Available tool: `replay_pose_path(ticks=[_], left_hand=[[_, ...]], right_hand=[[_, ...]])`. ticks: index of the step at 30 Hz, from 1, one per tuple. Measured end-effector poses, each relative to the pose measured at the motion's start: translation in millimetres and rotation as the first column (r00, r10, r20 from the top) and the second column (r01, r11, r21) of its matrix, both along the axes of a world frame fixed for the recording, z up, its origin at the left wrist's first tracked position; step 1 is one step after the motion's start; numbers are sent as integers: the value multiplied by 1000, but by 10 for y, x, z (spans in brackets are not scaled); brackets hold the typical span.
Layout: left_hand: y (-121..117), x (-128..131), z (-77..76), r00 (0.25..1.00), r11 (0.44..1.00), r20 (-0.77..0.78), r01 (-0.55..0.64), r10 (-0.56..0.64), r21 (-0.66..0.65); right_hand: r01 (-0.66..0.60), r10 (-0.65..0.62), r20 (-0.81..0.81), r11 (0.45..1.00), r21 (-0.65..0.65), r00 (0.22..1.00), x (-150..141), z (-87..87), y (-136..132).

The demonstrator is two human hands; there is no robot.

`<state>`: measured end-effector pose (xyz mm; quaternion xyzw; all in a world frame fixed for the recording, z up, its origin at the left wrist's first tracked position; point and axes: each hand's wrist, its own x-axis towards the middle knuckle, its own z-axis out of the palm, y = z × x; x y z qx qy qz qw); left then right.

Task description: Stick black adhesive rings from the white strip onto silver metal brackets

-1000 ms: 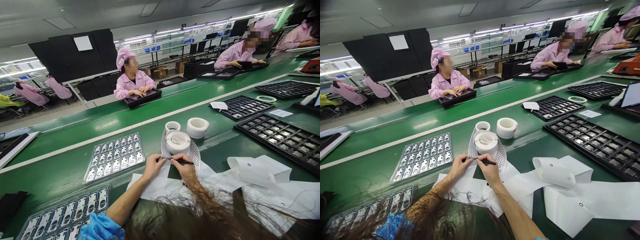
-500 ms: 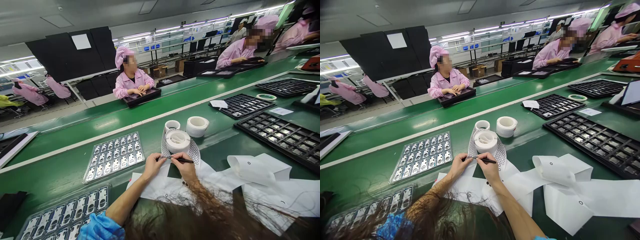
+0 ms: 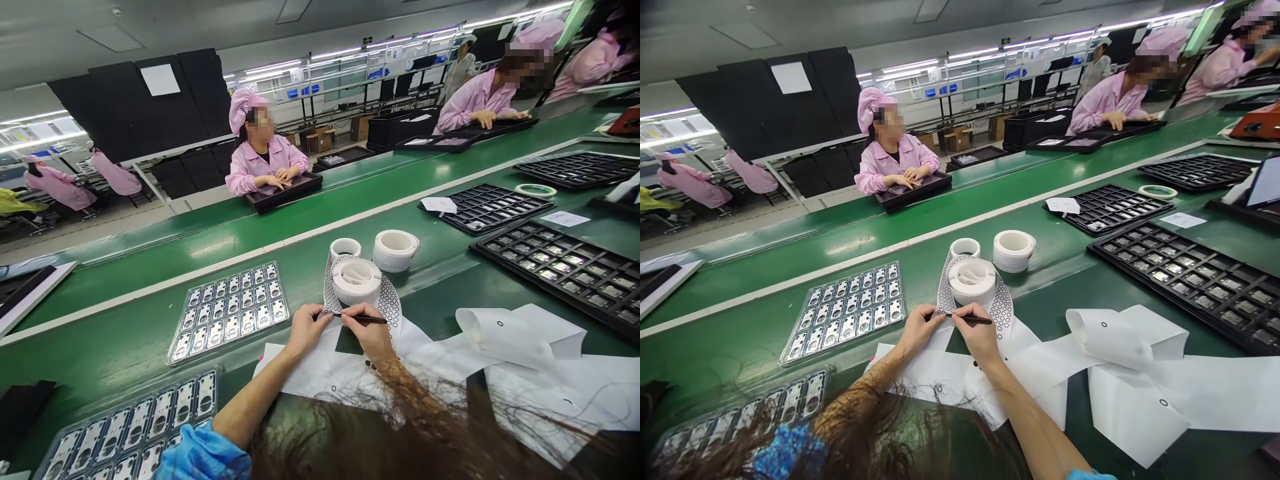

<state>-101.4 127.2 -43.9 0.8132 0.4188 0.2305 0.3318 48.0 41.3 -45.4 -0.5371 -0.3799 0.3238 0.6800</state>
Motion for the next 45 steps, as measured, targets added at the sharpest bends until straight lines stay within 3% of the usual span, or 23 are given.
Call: replay_pose_path(ticks=[15,23,34,37,40,43,45], left_hand=[[-41,16,68,998,1000,-60,-8,9,15],[-20,23,30,997,1000,-71,-16,17,15],[-49,47,85,1000,998,-1,-7,7,61],[-115,-2,205,999,992,21,-39,37,118],[-359,-229,402,998,979,1,-60,61,196],[-844,-605,560,998,962,-58,54,-40,267],[-1279,-869,562,988,945,-106,142,-115,296]], right_hand=[[5,-5,-44,1000,-13,999,23,58,-26],[2,-4,-70,1000,-28,998,24,93,-37],[58,-56,-116,998,20,992,4,223,-113],[101,-89,-132,991,87,987,-18,376,-326],[127,-107,-124,979,162,986,-113,537,-760],[95,-75,-95,971,220,993,-279,588,-1299],[28,-15,-95,989,142,995,-412,530,-1634]])
